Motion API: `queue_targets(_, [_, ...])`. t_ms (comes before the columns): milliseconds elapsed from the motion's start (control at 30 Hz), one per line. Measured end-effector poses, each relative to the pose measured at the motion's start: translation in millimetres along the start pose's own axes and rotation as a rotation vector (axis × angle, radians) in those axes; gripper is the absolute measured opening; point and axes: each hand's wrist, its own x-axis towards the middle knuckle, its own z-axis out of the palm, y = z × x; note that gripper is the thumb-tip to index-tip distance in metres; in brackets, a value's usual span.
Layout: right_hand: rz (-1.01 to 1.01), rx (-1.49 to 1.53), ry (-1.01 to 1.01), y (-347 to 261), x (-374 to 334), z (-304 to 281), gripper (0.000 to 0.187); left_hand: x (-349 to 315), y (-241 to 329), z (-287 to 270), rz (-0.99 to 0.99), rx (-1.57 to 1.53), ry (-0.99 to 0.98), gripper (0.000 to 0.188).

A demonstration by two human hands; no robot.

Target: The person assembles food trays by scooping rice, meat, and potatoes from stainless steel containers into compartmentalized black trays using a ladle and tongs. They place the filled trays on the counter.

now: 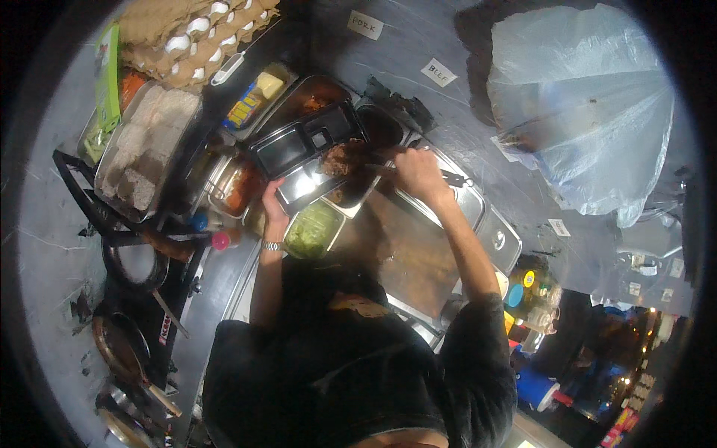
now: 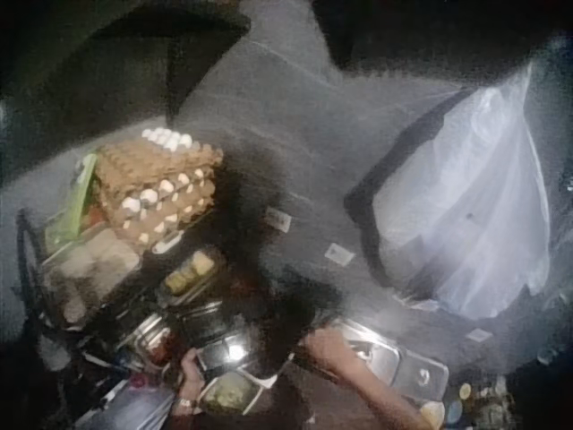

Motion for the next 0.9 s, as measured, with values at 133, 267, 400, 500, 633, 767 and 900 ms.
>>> queue_targets(133, [0.024,0.033,0.016,2,-1,17,0.031,2,0,-9,0.050,0.033,0.048,0.019])
queue_targets(267, [0.074,0.268,0.139,11,-19,-7,0.030,12,-5,-28,0.075,0.033,0.107,0.017])
queue_targets(400, [0.165,0.309,0.156,25,-34,-33,0.034,26,-13,-52,0.073,0.013,0.120,0.020])
queue_targets(500, [0.322,0.306,0.161,35,-32,-35,0.036,29,-13,-60,0.045,-0.058,0.086,0.024])
queue_targets(633, [0.368,0.109,0.170,55,-12,-5,0.043,28,-13,-64,0.031,-0.009,0.118,0.019])
queue_targets(767, [0.323,0.129,0.137,40,-4,3,0.042,20,-9,-64,0.050,-0.042,0.141,0.032])
queue_targets(900, [0.179,0.240,0.131,6,-22,8,0.034,7,-6,-46,0.004,-0.121,0.151,0.033])
